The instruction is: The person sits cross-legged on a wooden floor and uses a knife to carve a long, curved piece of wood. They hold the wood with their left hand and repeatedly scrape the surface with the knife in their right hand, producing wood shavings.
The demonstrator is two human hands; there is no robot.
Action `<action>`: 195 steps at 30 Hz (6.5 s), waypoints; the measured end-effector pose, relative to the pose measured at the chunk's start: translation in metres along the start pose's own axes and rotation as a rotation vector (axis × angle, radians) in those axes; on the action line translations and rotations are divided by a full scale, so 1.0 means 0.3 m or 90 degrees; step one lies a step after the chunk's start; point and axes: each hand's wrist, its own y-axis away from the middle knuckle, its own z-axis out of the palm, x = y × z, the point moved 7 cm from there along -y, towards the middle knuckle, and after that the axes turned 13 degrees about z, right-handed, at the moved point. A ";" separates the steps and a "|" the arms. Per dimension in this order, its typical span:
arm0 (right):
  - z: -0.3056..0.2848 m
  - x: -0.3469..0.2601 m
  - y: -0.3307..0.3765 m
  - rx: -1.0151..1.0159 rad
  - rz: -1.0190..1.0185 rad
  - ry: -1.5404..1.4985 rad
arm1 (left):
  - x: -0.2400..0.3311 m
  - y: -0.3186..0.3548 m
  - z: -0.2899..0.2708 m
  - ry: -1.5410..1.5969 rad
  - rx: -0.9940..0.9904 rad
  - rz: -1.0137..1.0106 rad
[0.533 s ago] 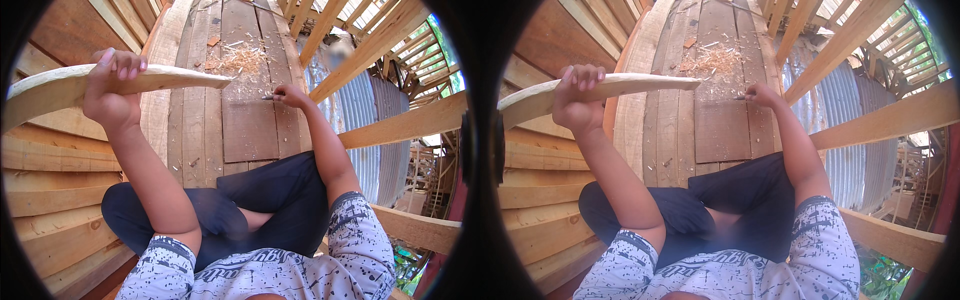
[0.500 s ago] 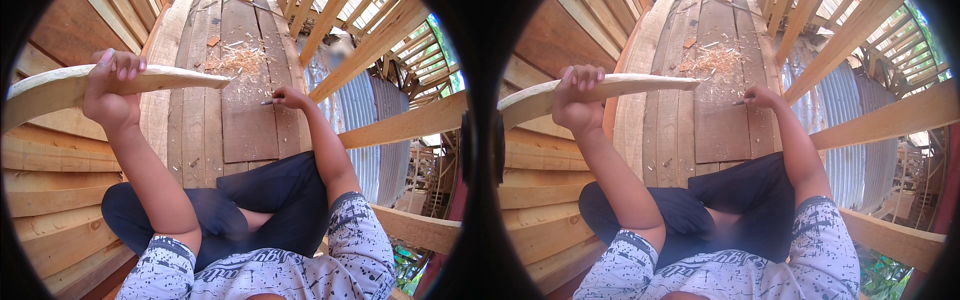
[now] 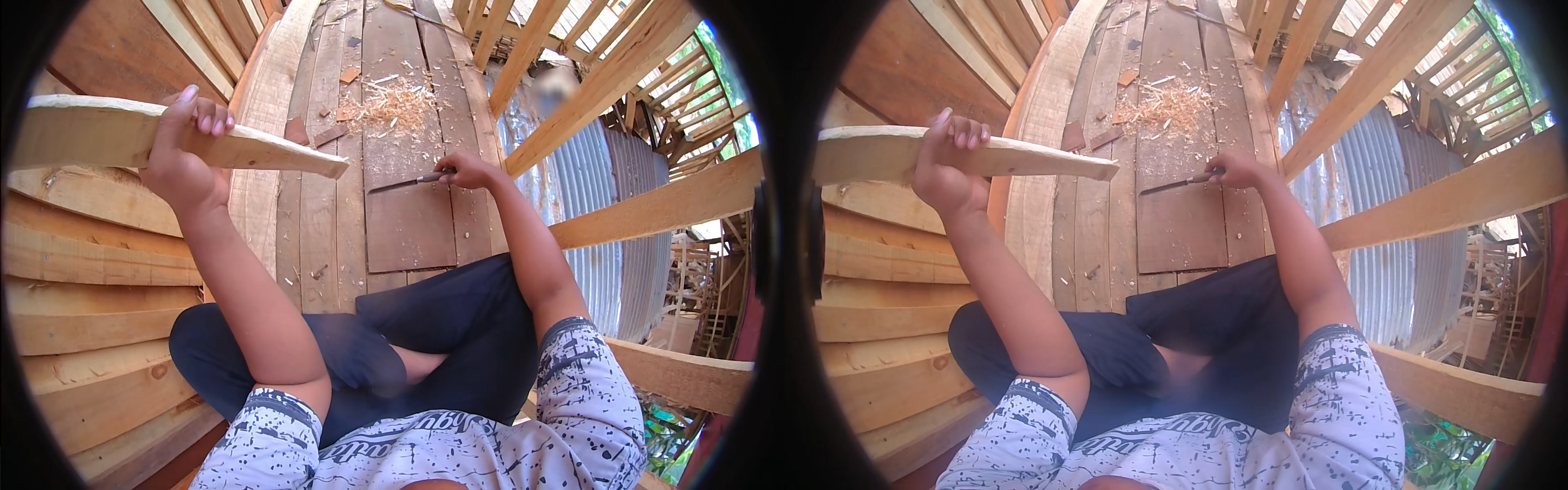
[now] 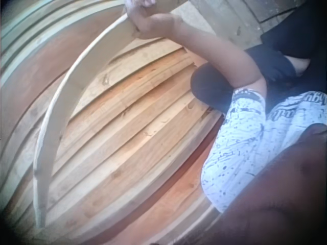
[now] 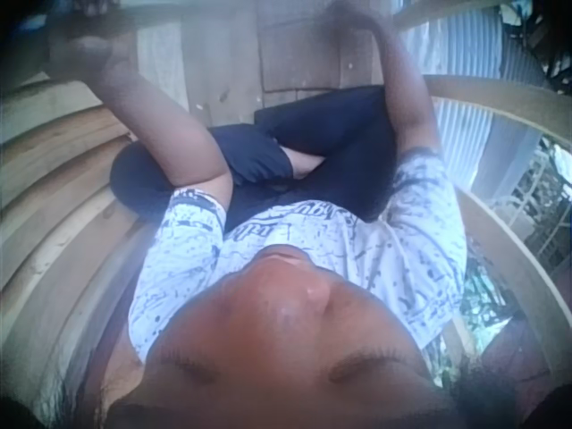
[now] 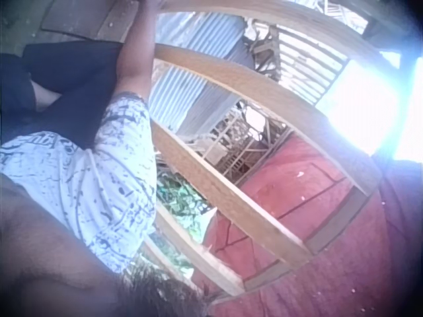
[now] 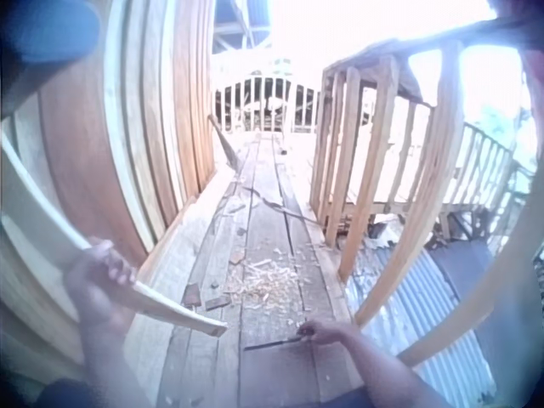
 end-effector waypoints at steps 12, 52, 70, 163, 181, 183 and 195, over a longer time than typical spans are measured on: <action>-0.030 0.010 -0.031 0.133 0.060 -0.120 | -0.024 0.006 0.005 -0.119 0.037 0.019; 0.037 -0.221 -0.065 0.300 0.049 -0.093 | 0.005 -0.007 -0.015 -0.042 0.068 0.010; 0.167 -0.265 -0.089 0.102 -0.099 -0.184 | 0.092 0.001 -0.020 -0.086 0.138 0.067; 0.335 -0.524 -0.126 0.300 0.523 -0.824 | 0.090 0.019 0.042 0.019 0.021 -0.004; 0.220 -0.322 0.055 0.392 0.569 -0.785 | 0.083 0.032 0.057 0.035 0.031 -0.026; 0.242 -0.324 0.047 0.343 0.586 -0.734 | 0.085 0.035 0.049 0.039 0.033 -0.032; 0.290 -0.348 0.075 0.394 0.564 -0.741 | 0.094 0.032 0.022 0.023 0.043 -0.030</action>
